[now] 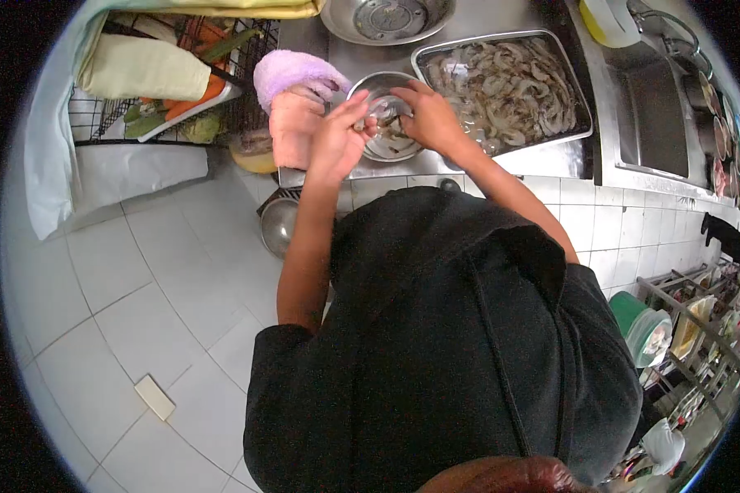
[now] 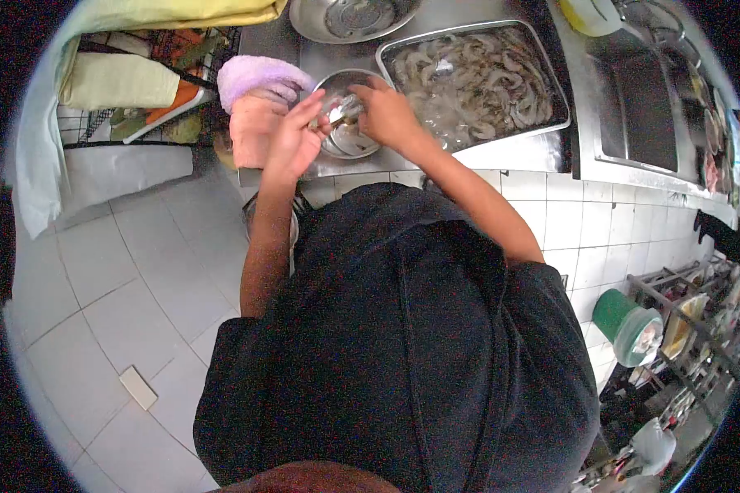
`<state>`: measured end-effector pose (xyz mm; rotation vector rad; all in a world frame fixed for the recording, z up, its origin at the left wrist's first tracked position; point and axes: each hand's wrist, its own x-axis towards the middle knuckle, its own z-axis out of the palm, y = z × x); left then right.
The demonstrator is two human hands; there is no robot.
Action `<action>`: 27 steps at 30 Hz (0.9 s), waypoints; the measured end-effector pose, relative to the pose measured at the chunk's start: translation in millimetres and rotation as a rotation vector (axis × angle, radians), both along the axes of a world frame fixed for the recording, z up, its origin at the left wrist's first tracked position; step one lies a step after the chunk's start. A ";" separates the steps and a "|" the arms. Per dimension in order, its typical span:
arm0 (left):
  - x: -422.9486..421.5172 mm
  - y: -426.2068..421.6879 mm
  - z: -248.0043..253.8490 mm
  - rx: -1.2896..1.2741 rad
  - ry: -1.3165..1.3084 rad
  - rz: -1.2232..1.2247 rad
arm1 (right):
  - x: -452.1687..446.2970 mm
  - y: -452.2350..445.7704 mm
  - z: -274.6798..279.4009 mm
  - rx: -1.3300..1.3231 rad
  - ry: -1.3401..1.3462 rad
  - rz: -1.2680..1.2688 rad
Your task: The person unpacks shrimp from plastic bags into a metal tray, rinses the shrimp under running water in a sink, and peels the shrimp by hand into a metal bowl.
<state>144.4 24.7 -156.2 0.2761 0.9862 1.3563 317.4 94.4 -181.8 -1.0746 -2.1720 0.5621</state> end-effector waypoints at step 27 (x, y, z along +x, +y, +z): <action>6.5 -0.6 21.5 -0.016 0.207 -0.149 | 19.9 4.8 29.8 -0.725 0.492 0.206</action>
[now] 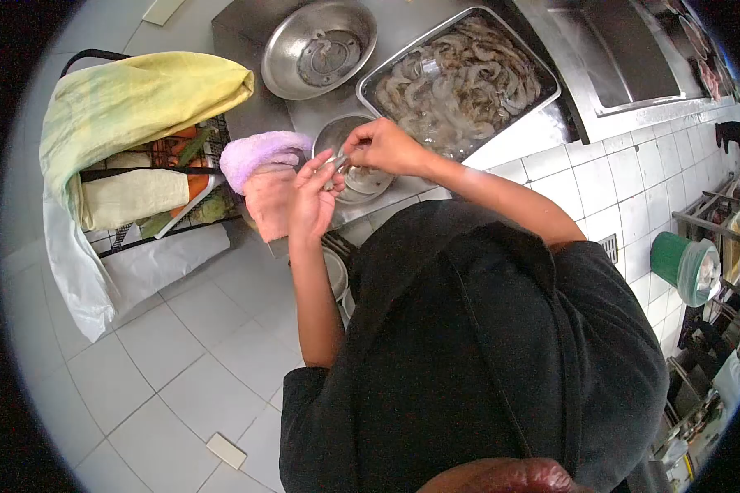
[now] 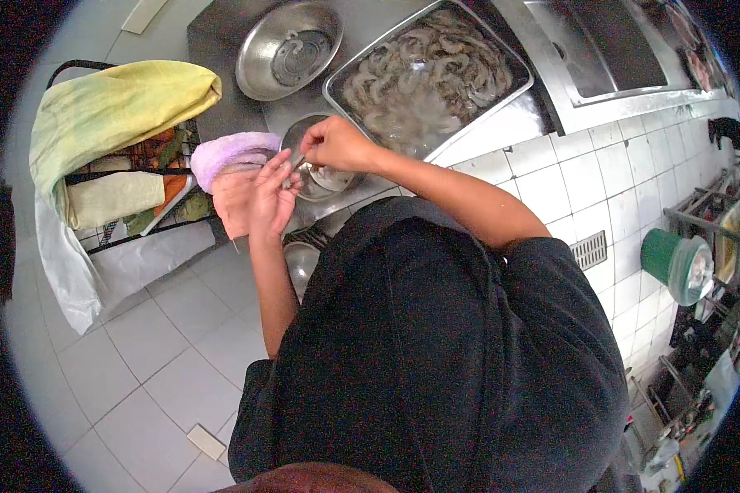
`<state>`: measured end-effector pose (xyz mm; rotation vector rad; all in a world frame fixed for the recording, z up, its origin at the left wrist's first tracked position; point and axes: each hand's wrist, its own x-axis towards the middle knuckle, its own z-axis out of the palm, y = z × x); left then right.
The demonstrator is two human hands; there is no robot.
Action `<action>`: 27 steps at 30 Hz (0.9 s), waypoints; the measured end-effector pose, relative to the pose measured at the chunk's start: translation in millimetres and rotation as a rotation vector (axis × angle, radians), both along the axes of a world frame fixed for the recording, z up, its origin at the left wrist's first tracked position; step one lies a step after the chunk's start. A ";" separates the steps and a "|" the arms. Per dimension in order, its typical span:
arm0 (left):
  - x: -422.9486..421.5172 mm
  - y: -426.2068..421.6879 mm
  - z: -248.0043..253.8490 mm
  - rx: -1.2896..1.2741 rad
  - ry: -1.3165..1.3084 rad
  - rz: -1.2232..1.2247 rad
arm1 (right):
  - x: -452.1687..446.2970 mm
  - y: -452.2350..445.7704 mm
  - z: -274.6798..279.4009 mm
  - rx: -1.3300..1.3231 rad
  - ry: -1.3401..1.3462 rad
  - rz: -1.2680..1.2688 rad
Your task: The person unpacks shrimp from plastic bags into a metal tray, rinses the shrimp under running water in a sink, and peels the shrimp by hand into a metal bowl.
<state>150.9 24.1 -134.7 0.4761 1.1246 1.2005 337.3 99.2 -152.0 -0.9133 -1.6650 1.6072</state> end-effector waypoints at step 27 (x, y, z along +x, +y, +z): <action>53.3 192.4 50.6 0.411 0.759 0.061 | 165.8 36.8 -77.4 0.839 -1.199 0.039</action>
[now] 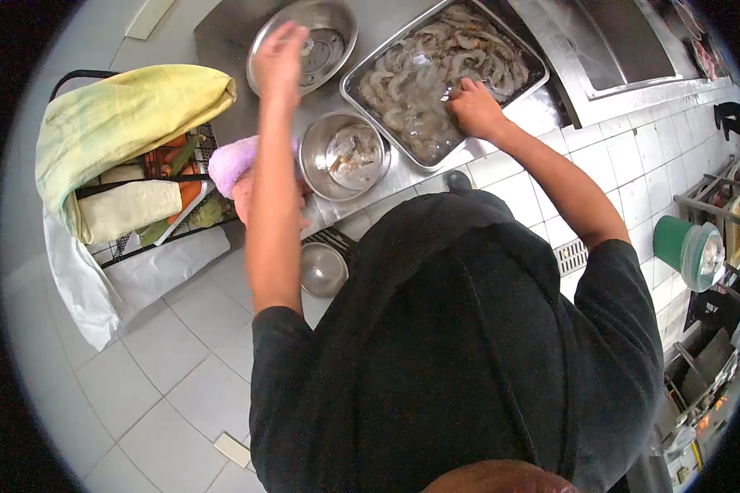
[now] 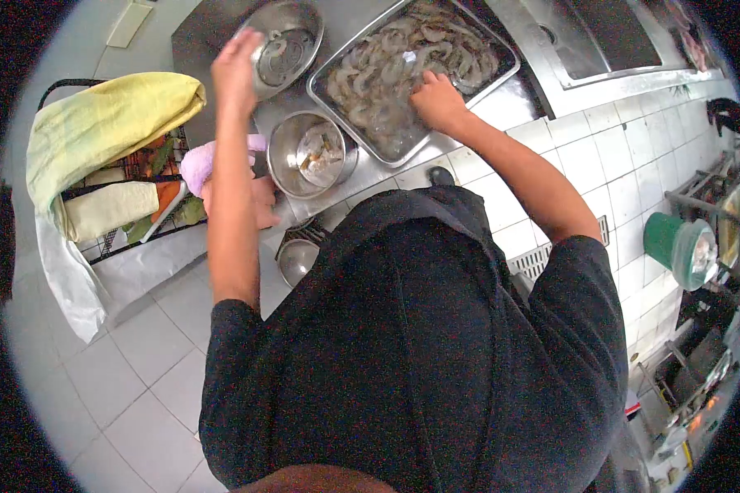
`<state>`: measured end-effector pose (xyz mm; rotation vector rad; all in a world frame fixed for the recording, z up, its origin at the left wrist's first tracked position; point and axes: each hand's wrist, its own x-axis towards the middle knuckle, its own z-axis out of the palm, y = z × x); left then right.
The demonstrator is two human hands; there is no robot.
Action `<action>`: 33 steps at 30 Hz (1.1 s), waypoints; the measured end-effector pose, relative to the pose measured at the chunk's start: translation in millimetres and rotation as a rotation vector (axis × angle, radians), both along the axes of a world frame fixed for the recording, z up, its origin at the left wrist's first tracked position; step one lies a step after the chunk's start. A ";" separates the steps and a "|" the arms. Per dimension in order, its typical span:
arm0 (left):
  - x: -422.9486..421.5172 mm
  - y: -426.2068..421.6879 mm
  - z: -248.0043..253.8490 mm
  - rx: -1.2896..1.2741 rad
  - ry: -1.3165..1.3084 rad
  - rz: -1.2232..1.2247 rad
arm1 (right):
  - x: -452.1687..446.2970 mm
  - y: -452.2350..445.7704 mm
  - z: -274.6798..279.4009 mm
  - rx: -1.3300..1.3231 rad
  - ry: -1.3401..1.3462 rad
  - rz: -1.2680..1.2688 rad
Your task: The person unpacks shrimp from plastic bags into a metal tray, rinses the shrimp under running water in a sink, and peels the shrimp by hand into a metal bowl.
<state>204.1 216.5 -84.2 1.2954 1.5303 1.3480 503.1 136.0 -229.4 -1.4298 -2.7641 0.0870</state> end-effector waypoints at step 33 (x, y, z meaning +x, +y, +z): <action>-36.1 -197.7 -101.5 -0.161 -0.338 0.275 | -197.0 -40.8 62.2 -0.152 0.507 0.220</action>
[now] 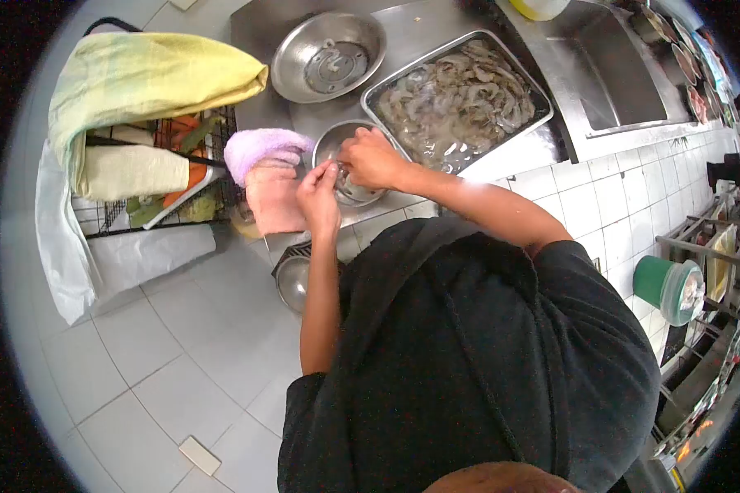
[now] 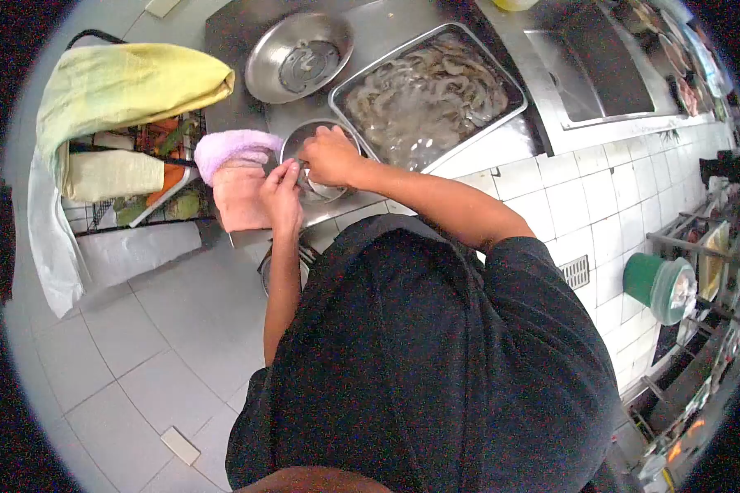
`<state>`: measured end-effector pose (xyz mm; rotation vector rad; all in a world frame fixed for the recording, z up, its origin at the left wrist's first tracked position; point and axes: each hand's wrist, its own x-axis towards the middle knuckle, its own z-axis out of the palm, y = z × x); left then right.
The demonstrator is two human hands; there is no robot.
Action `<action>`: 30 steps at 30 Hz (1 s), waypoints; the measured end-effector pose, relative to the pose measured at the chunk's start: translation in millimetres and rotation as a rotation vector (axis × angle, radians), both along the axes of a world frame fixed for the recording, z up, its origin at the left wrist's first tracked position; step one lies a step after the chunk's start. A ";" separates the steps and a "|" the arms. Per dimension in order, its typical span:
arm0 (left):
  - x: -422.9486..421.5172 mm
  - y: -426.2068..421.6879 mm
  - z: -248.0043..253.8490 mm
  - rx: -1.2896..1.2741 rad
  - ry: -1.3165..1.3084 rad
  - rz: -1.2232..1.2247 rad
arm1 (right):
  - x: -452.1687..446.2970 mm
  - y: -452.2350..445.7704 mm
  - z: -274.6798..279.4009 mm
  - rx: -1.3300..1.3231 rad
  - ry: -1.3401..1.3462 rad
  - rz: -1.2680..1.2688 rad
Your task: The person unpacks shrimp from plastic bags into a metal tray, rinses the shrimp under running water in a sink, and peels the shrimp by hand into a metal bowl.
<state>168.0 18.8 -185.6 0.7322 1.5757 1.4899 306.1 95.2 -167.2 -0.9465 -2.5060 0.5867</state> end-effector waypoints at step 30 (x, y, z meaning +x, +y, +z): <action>8.8 5.4 6.8 -0.101 -0.337 0.086 | -7.3 -5.1 -10.8 -0.856 0.487 -0.264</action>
